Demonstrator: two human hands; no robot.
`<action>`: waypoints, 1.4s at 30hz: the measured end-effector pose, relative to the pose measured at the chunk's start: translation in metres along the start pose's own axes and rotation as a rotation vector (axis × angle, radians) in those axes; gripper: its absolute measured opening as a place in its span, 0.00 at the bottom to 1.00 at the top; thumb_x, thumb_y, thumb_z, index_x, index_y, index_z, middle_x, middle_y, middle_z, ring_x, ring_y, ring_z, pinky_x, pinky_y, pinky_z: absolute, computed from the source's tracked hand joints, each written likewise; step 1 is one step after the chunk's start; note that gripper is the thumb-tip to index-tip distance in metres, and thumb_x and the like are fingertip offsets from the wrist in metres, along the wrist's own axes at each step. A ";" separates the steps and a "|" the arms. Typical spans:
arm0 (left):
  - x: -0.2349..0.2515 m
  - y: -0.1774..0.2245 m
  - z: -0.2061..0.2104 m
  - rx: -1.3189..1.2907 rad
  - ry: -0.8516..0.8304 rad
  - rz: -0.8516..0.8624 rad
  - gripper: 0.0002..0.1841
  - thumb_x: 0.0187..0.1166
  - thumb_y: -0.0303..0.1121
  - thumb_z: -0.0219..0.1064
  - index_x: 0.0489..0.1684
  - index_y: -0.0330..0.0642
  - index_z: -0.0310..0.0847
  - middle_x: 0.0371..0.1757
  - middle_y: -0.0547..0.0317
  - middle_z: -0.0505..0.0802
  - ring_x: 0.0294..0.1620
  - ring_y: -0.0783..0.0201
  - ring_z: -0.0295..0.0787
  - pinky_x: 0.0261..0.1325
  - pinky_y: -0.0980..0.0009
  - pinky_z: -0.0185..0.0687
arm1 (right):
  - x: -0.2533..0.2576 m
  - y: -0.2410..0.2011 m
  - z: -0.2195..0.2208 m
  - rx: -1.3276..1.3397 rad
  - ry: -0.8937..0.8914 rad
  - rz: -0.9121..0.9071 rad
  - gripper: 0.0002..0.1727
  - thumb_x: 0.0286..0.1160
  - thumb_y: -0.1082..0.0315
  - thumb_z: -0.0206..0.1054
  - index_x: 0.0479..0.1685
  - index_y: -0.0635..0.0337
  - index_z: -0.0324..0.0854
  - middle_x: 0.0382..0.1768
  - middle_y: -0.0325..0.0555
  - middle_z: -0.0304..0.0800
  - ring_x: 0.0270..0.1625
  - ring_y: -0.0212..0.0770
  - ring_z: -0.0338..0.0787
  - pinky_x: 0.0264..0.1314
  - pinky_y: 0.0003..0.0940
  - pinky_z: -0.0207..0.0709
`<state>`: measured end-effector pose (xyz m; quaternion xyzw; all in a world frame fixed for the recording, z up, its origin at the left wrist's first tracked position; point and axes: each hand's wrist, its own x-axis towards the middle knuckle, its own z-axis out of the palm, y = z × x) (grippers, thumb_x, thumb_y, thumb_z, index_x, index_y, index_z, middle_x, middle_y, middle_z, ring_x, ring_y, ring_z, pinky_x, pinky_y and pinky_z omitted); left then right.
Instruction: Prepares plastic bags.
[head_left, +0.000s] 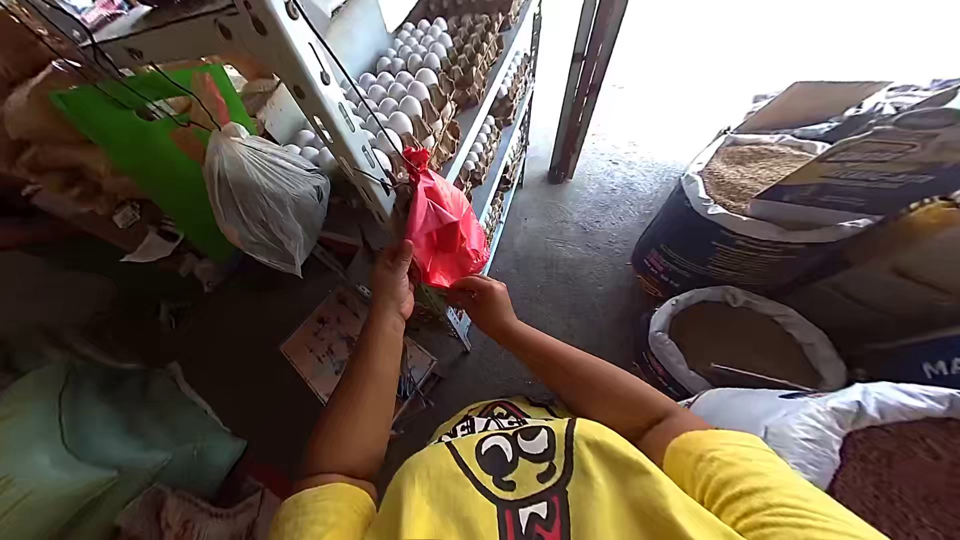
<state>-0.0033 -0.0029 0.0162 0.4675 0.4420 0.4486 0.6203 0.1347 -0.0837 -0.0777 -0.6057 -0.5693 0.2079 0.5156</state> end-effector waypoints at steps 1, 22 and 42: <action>-0.004 -0.001 -0.003 0.021 0.003 0.018 0.16 0.88 0.46 0.64 0.64 0.47 0.76 0.50 0.62 0.89 0.48 0.69 0.87 0.55 0.67 0.86 | 0.002 0.001 -0.009 0.043 -0.013 0.058 0.05 0.71 0.72 0.76 0.39 0.64 0.93 0.41 0.53 0.95 0.46 0.48 0.95 0.56 0.50 0.88; -0.074 -0.099 0.038 0.512 0.028 0.036 0.14 0.82 0.32 0.71 0.56 0.28 0.84 0.49 0.43 0.94 0.54 0.58 0.94 0.66 0.56 0.88 | -0.080 0.023 -0.053 -0.256 -0.919 -0.006 0.37 0.70 0.35 0.73 0.48 0.68 0.86 0.42 0.63 0.91 0.50 0.64 0.91 0.58 0.67 0.80; -0.064 -0.121 0.004 0.568 -0.519 0.229 0.06 0.69 0.24 0.80 0.38 0.33 0.92 0.39 0.56 0.95 0.42 0.72 0.90 0.53 0.71 0.88 | -0.074 0.041 -0.110 0.445 -0.295 0.457 0.27 0.63 0.79 0.79 0.66 0.65 0.79 0.53 0.53 0.92 0.49 0.42 0.93 0.55 0.43 0.89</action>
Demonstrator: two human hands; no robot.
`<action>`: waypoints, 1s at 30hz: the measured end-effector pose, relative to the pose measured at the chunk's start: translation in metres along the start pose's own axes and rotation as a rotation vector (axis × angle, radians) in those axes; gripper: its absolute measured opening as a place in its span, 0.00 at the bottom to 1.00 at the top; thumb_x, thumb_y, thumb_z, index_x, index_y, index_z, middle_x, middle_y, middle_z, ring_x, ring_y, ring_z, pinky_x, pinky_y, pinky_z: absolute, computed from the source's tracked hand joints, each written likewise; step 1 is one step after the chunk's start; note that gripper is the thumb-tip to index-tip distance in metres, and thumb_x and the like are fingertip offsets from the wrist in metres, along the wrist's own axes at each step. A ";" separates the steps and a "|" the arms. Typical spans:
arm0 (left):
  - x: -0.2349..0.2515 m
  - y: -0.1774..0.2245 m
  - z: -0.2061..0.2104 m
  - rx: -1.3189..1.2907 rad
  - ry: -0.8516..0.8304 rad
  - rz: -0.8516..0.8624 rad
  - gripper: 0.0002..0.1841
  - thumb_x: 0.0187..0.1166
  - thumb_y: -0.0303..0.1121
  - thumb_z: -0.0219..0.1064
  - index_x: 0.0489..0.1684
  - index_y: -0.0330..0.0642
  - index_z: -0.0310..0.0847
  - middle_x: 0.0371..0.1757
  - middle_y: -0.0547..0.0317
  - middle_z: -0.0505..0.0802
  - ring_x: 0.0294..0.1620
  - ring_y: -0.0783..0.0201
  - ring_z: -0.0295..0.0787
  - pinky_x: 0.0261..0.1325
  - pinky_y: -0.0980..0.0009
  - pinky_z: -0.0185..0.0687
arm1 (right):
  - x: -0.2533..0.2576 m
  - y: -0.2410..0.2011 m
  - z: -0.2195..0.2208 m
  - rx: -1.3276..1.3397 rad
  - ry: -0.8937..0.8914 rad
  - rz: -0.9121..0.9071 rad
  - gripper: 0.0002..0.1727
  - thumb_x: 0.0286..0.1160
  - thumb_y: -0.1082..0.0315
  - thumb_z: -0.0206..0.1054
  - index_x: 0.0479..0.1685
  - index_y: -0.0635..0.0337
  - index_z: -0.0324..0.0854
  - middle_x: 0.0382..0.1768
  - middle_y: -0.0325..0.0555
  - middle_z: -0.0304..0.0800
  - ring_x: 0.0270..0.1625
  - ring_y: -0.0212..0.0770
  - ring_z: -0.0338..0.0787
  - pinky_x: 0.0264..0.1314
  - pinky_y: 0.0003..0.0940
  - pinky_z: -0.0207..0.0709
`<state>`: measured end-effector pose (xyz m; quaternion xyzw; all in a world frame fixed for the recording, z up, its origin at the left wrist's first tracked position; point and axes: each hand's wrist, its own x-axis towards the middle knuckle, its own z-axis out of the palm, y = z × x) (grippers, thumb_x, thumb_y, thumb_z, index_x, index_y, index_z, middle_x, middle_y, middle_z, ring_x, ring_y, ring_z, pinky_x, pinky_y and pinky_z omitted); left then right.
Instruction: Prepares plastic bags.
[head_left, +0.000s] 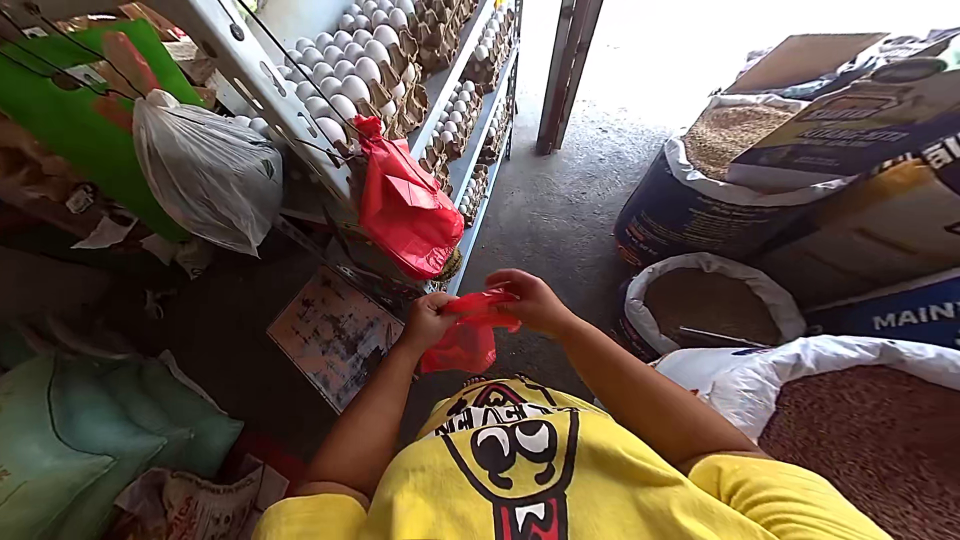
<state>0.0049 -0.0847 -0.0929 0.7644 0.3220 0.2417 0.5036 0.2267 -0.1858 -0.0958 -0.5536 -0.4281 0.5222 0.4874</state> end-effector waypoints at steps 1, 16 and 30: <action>0.003 0.003 0.002 -0.051 0.005 -0.029 0.06 0.69 0.24 0.80 0.38 0.33 0.92 0.39 0.57 0.94 0.41 0.73 0.90 0.53 0.71 0.88 | -0.004 0.002 0.000 0.098 0.066 0.053 0.34 0.59 0.81 0.80 0.71 0.62 0.74 0.56 0.54 0.90 0.49 0.44 0.94 0.53 0.43 0.90; 0.051 0.021 0.017 -0.039 -0.345 0.158 0.30 0.80 0.25 0.70 0.85 0.42 0.72 0.65 0.54 0.92 0.51 0.72 0.92 0.60 0.69 0.89 | -0.043 -0.036 -0.018 -0.297 0.192 0.017 0.09 0.76 0.65 0.76 0.47 0.59 0.93 0.41 0.47 0.96 0.42 0.42 0.94 0.49 0.48 0.88; 0.046 0.063 0.066 -0.458 -0.206 -0.418 0.07 0.87 0.32 0.65 0.40 0.38 0.81 0.32 0.58 0.89 0.31 0.68 0.87 0.40 0.70 0.88 | -0.034 -0.014 0.032 0.360 0.564 0.062 0.19 0.57 0.81 0.82 0.49 0.64 0.85 0.39 0.47 0.94 0.41 0.38 0.93 0.47 0.39 0.90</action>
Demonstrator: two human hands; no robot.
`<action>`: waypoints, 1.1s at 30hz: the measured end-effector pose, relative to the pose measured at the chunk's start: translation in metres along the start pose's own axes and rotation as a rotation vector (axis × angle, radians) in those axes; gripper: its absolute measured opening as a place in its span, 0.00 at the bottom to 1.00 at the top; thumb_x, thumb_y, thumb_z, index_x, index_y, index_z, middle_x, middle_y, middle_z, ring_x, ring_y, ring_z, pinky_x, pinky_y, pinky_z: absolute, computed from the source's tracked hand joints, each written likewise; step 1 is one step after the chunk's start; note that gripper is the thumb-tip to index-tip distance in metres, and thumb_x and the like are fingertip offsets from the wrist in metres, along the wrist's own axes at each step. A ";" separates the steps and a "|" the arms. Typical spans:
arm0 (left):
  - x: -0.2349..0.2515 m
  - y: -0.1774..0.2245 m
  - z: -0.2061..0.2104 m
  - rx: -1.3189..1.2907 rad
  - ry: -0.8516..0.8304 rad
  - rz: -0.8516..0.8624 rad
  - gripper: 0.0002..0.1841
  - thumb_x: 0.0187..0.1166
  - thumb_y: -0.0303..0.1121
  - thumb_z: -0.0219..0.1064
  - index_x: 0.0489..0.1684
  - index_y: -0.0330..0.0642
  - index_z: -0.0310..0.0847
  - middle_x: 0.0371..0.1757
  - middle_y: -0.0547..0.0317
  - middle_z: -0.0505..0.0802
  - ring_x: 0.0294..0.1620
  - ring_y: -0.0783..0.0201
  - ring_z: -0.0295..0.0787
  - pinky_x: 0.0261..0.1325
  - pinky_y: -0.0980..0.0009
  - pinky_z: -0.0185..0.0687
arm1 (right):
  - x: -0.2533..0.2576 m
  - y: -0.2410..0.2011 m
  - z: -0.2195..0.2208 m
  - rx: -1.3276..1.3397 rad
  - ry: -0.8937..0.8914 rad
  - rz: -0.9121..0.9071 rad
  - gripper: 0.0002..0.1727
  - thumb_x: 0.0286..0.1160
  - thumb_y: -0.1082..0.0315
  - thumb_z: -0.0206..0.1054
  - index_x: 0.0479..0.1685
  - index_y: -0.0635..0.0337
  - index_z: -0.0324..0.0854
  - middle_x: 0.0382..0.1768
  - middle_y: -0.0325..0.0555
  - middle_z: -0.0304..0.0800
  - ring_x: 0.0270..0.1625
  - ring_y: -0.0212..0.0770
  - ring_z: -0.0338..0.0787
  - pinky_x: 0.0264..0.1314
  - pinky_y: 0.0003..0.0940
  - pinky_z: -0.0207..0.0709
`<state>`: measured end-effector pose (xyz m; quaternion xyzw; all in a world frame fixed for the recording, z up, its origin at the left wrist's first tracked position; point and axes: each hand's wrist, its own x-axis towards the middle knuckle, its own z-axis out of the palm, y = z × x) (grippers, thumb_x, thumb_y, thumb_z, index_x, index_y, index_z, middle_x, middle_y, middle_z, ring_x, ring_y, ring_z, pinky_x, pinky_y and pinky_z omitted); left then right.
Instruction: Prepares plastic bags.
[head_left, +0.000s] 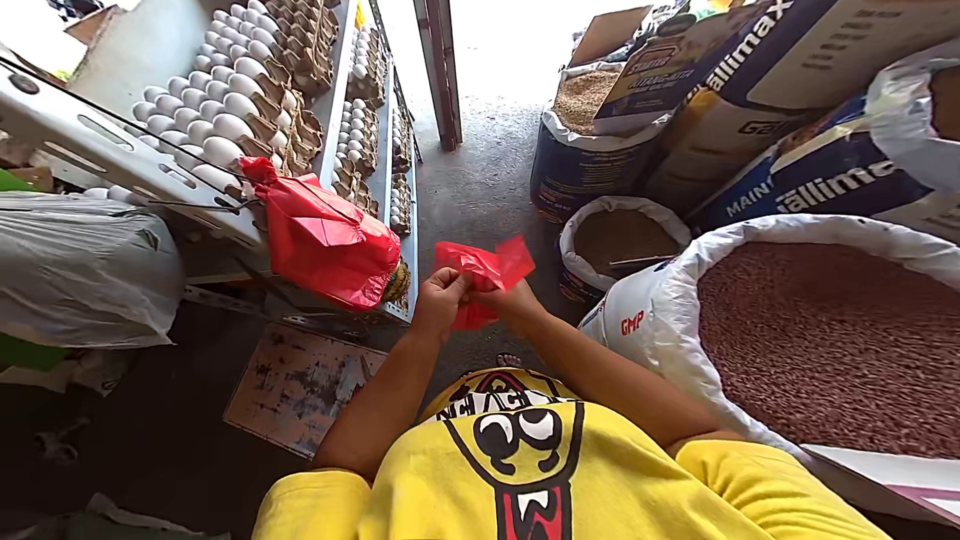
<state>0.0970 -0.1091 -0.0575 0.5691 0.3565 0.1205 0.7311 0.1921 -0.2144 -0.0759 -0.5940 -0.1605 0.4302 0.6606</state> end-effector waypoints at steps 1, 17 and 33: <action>0.001 0.001 -0.002 -0.083 0.033 -0.008 0.06 0.87 0.31 0.64 0.39 0.40 0.79 0.31 0.60 0.89 0.29 0.69 0.86 0.37 0.72 0.87 | 0.000 0.000 -0.005 0.021 0.010 0.001 0.17 0.57 0.80 0.82 0.45 0.63 0.84 0.36 0.46 0.93 0.38 0.38 0.93 0.45 0.39 0.90; -0.011 -0.011 -0.053 0.483 0.167 0.435 0.16 0.93 0.35 0.53 0.54 0.34 0.86 0.46 0.53 0.93 0.50 0.65 0.91 0.59 0.64 0.86 | 0.026 0.036 -0.056 -0.845 -0.256 -0.921 0.12 0.71 0.80 0.66 0.47 0.64 0.93 0.63 0.59 0.91 0.65 0.55 0.91 0.69 0.53 0.85; 0.003 -0.004 -0.142 1.444 0.590 0.643 0.11 0.77 0.17 0.65 0.45 0.33 0.95 0.54 0.43 0.97 0.62 0.44 0.94 0.69 0.50 0.86 | -0.016 0.011 -0.062 -0.850 -0.227 -0.132 0.10 0.75 0.73 0.68 0.49 0.65 0.92 0.60 0.54 0.92 0.64 0.47 0.90 0.72 0.47 0.80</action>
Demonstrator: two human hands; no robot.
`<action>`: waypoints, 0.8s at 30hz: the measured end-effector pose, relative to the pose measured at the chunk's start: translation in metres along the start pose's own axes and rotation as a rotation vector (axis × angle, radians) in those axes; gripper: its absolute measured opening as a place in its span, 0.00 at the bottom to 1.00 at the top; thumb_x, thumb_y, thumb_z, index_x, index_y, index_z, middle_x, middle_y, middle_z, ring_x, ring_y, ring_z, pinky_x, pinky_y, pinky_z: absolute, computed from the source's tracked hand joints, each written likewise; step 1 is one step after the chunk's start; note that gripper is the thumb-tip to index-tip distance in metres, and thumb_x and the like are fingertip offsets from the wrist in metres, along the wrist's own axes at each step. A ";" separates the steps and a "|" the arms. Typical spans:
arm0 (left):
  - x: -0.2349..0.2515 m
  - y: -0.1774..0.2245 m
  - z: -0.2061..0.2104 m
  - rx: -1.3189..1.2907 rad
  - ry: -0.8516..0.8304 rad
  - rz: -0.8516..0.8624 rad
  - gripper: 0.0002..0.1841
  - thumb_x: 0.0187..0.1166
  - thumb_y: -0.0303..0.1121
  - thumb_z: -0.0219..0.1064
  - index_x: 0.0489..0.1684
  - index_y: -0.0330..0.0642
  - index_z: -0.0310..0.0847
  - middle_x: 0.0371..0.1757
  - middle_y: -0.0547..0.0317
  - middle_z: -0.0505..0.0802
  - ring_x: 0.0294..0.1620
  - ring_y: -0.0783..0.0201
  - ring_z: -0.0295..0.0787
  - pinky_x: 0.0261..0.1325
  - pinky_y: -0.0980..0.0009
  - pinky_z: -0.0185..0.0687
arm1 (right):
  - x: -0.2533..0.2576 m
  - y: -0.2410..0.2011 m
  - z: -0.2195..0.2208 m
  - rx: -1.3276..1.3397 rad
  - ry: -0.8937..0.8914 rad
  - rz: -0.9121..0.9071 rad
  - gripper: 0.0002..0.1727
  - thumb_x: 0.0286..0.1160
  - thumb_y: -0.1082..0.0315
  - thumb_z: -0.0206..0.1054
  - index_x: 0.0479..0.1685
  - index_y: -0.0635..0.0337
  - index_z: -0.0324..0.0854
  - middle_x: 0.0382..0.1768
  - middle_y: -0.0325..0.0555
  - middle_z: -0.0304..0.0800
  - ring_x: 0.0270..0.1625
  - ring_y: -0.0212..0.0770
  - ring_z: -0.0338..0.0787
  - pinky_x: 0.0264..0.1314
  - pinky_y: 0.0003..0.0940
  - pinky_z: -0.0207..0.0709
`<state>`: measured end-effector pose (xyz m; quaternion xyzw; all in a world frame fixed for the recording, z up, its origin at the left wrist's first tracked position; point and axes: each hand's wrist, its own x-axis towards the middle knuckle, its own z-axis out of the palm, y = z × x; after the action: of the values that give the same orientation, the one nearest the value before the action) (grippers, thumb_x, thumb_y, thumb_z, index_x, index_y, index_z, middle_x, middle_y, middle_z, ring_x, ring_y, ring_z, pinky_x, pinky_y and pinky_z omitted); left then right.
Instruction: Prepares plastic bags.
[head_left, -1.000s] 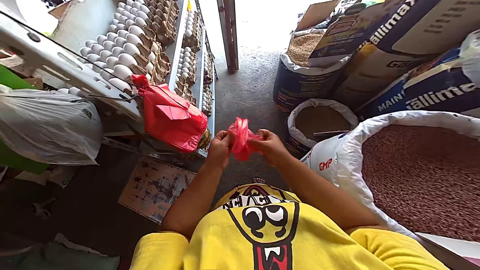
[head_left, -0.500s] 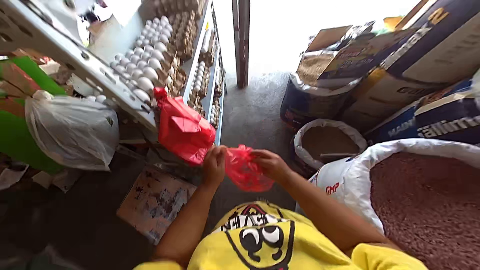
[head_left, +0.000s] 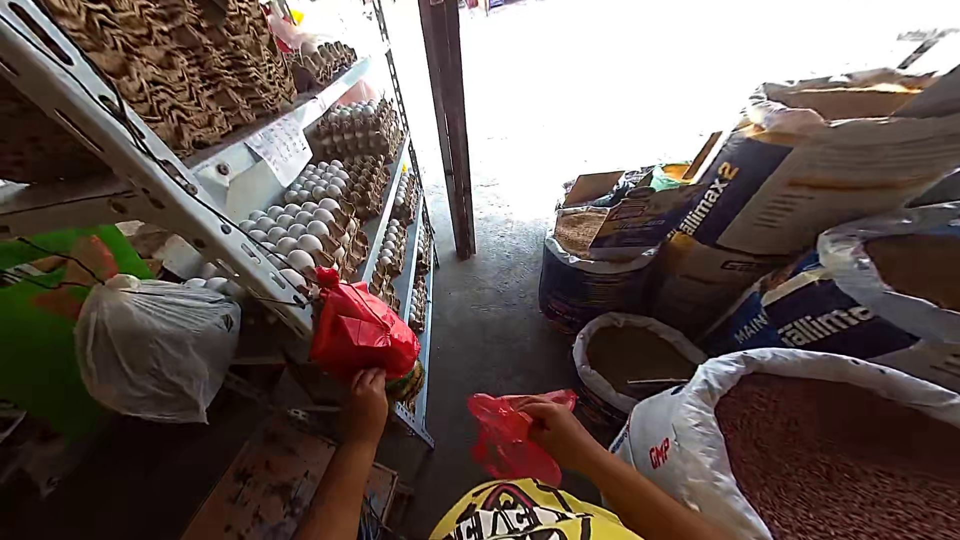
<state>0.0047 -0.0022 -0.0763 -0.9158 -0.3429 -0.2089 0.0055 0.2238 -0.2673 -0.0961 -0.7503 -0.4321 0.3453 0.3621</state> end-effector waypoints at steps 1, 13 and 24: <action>0.003 0.002 -0.005 -0.046 -0.055 -0.038 0.10 0.78 0.18 0.65 0.43 0.33 0.95 0.52 0.44 0.97 0.62 0.45 0.93 0.70 0.50 0.85 | 0.000 -0.001 0.002 -0.006 0.001 -0.006 0.09 0.73 0.72 0.69 0.45 0.65 0.93 0.59 0.53 0.93 0.62 0.46 0.91 0.71 0.47 0.81; -0.002 0.023 0.004 -0.123 0.046 0.152 0.08 0.74 0.22 0.68 0.37 0.41 0.96 0.46 0.50 0.97 0.56 0.47 0.93 0.60 0.50 0.88 | 0.014 -0.008 0.002 0.026 0.342 0.213 0.16 0.83 0.64 0.61 0.40 0.66 0.92 0.57 0.59 0.88 0.65 0.57 0.83 0.72 0.58 0.73; -0.031 0.084 0.072 -0.394 -1.286 0.187 0.19 0.90 0.37 0.58 0.67 0.32 0.82 0.62 0.34 0.91 0.68 0.39 0.88 0.75 0.39 0.76 | 0.052 0.002 -0.018 1.230 0.435 0.559 0.14 0.92 0.57 0.52 0.39 0.53 0.77 0.20 0.33 0.76 0.20 0.30 0.77 0.26 0.28 0.78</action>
<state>0.0638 -0.0753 -0.1427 -0.8676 -0.1527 0.3200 -0.3486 0.2594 -0.2254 -0.0995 -0.5446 0.1321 0.4492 0.6958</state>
